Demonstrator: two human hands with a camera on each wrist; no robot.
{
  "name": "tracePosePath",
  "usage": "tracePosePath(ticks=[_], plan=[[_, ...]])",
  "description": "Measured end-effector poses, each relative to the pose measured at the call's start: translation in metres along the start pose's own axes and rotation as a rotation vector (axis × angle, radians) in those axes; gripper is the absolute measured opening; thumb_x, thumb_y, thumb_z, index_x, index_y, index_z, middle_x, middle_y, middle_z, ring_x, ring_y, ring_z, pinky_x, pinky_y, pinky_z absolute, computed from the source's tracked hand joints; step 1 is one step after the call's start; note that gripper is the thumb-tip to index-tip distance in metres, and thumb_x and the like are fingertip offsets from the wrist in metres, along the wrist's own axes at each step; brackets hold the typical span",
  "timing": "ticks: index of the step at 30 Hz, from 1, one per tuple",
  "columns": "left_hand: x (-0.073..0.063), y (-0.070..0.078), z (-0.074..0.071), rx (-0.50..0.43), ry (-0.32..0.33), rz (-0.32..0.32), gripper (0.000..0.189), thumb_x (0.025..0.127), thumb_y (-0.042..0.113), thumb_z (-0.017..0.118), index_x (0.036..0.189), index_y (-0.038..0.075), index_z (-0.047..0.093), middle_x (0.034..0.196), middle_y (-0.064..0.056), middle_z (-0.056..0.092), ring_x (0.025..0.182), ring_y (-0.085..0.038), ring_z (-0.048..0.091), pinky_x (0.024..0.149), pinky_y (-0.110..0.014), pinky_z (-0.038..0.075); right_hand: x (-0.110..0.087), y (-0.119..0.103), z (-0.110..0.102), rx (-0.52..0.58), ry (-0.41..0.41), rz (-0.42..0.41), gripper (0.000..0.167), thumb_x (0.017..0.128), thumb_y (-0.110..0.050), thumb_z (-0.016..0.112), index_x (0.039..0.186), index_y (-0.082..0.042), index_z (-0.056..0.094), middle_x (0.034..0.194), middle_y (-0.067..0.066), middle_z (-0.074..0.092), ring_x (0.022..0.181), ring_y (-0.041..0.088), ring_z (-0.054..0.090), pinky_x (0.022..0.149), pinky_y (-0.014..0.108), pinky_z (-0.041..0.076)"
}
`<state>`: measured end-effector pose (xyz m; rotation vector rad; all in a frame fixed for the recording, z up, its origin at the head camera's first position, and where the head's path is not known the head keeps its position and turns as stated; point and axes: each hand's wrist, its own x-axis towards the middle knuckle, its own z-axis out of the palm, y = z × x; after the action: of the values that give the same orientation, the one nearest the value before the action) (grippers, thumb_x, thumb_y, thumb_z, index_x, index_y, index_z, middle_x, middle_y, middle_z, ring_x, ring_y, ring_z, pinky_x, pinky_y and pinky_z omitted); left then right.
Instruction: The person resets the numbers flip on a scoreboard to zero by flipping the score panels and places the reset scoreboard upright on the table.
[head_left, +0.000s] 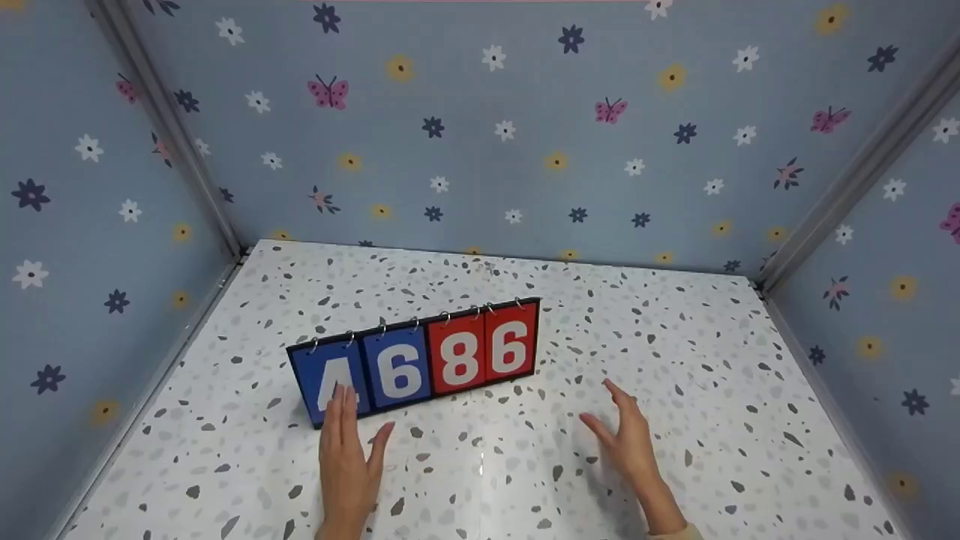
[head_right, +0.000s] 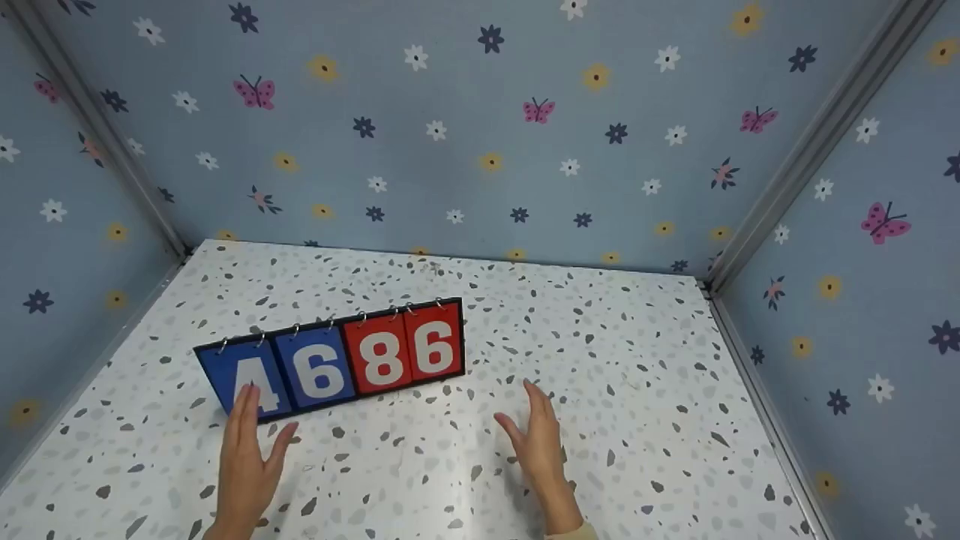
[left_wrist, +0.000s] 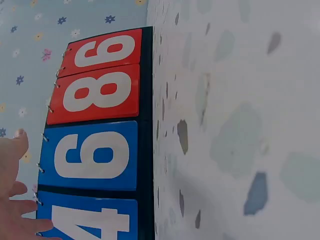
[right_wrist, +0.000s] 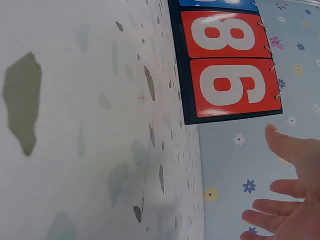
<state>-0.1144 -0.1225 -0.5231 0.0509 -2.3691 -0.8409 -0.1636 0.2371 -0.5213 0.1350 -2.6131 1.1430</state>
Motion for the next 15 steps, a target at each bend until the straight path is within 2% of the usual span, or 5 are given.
tracePosePath(ticks=[4,7,11,15], plan=[[0.008,-0.015,-0.003,-0.057,0.115,-0.006,0.074,0.079,0.016,0.068,0.137,-0.001,0.025,0.139,-0.021,0.026,0.127,-0.033,0.024,0.100,-0.044,0.021,0.011,-0.001,0.012,0.109,0.063,-0.055,0.057,0.078,-0.023,0.069,0.123,0.004,0.046,0.121,0.020,0.049,0.106,0.036,0.049,0.083,0.052,0.038],[0.014,-0.025,-0.005,-0.087,0.154,-0.056,0.076,0.079,0.014,0.068,0.138,0.000,0.022,0.139,-0.021,0.023,0.128,-0.033,0.022,0.100,-0.045,0.022,0.022,-0.004,0.020,0.165,0.068,-0.056,0.055,0.079,-0.023,0.068,0.122,0.003,0.046,0.120,0.019,0.050,0.105,0.035,0.050,0.081,0.053,0.039],[0.024,-0.037,-0.006,-0.120,0.163,-0.141,0.077,0.081,0.016,0.066,0.138,-0.001,0.018,0.140,-0.021,0.020,0.128,-0.031,0.020,0.099,-0.046,0.023,0.038,-0.009,0.028,0.228,0.052,-0.040,0.055,0.078,-0.024,0.069,0.122,0.002,0.046,0.119,0.020,0.051,0.106,0.034,0.050,0.083,0.051,0.039],[0.033,-0.048,-0.006,-0.171,0.161,-0.194,0.077,0.082,0.018,0.065,0.138,-0.002,0.016,0.139,-0.021,0.019,0.128,-0.032,0.020,0.099,-0.047,0.022,0.052,-0.012,0.038,0.272,0.023,-0.022,0.057,0.078,-0.023,0.069,0.124,0.000,0.045,0.120,0.020,0.050,0.107,0.032,0.049,0.085,0.048,0.039]])
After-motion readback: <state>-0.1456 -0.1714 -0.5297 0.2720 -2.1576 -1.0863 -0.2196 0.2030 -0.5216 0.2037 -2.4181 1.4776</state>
